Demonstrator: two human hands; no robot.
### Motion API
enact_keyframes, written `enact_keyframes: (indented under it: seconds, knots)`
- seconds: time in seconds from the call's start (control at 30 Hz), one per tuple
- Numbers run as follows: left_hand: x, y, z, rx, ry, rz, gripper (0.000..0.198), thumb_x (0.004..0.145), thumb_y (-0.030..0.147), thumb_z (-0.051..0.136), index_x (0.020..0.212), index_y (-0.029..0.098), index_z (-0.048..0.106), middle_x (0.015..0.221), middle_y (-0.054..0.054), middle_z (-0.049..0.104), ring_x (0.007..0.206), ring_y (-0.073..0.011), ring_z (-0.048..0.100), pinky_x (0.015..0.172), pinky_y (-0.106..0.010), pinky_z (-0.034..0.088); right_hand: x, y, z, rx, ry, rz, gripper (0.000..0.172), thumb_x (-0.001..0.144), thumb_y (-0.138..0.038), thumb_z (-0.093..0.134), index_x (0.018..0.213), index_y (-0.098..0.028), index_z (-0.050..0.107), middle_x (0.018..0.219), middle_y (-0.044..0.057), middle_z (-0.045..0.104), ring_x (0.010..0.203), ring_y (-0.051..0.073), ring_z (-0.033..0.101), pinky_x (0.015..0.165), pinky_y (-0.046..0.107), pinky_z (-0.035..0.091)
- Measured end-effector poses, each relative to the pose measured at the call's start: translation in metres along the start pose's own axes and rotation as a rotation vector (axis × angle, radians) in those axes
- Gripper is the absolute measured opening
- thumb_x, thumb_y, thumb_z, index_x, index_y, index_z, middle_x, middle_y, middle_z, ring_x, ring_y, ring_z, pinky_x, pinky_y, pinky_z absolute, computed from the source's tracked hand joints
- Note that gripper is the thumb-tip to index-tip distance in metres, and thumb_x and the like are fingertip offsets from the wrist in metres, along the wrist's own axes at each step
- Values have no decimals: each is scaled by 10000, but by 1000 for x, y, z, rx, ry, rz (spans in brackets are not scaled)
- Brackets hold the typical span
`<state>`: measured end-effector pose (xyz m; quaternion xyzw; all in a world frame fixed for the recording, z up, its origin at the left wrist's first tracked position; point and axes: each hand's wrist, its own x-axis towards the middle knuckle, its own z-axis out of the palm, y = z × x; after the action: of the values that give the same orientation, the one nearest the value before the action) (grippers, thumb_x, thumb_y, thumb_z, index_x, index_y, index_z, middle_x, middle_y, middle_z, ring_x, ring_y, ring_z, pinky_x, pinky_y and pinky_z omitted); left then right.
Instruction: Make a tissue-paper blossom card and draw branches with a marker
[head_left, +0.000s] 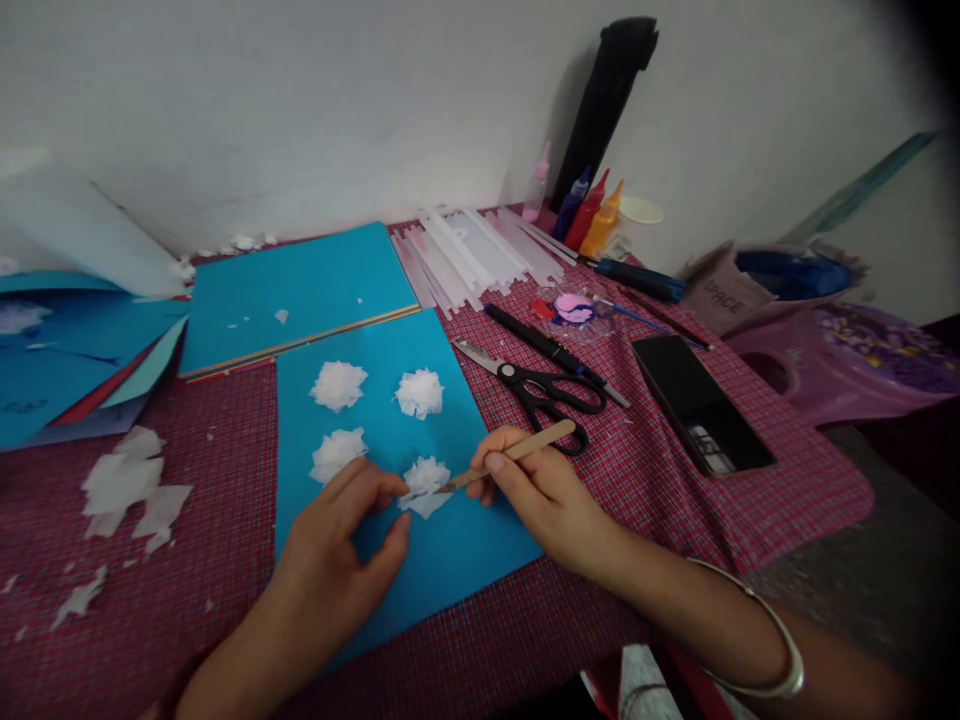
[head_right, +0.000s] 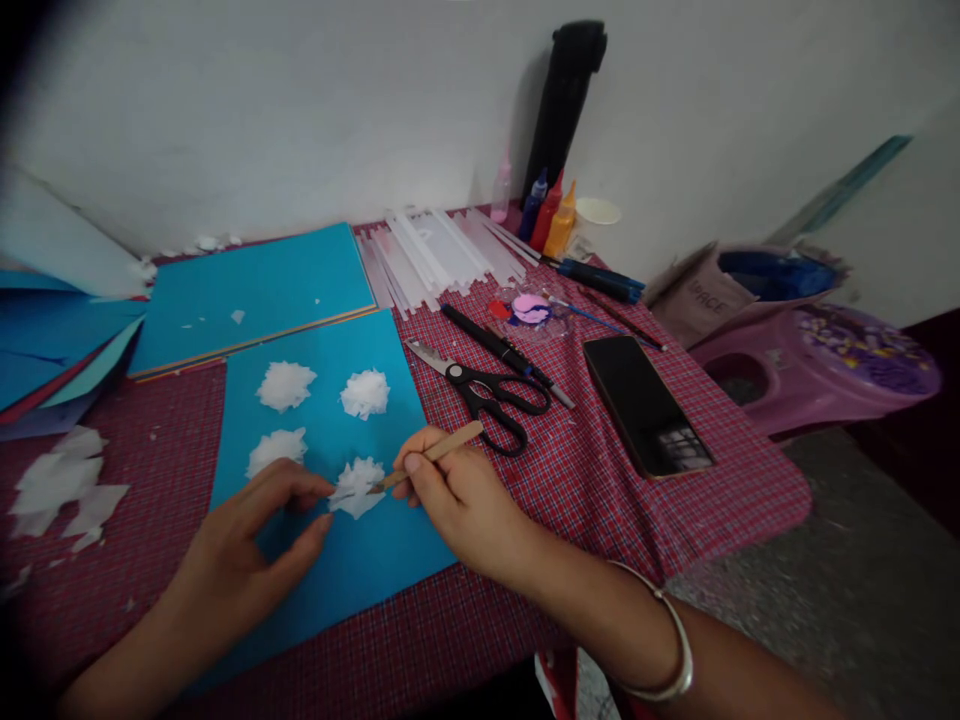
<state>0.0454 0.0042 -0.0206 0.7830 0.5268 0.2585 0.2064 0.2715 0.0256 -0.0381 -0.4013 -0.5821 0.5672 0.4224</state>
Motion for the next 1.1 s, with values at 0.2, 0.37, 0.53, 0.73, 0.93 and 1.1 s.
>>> enact_keyframes:
  seconds: [0.2,0.37,0.53,0.73,0.93,1.1]
  knots:
    - [-19,-24,6,90,27,58,120,952,269,512,1063,269,557,1112,-13,566,1072,-180,562,929,-342,483,-3,-3,0,-185,-20,-142,227,995,-224,433,865,-202,618,808,21,655,730,141,628,663,283,490]
    - [-18,-25,9,106,36,89,166,947,208,466,1073,277,548,1107,-8,558,1075,-170,551,908,-327,508,-7,-2,-1,-364,-55,-240,235,992,-208,443,893,-208,656,850,39,687,819,173,645,757,341,502]
    - [-18,-26,10,75,45,69,187,936,182,460,1074,280,540,1108,-19,558,1089,-188,548,891,-357,529,-4,0,-4,-178,29,-129,194,980,-241,484,890,-217,653,799,18,684,755,156,653,699,304,511]
    - [-16,-25,8,10,41,79,174,922,159,449,1030,266,534,1057,-29,569,1041,-196,573,849,-375,542,-1,-1,-6,235,160,70,204,973,-347,530,838,-224,621,621,-28,660,601,125,625,609,246,501]
    - [-11,-15,3,156,85,243,144,937,149,476,1061,201,528,1025,-61,590,998,-219,574,843,-389,517,-2,-7,0,80,146,28,245,952,-412,553,835,-209,624,644,-13,655,628,137,629,615,256,504]
    - [-1,-2,3,382,22,375,94,949,195,467,940,184,560,892,-51,607,825,-241,561,743,-402,474,1,-6,-4,-10,176,87,229,929,-401,577,845,-193,624,672,2,663,599,133,616,573,251,498]
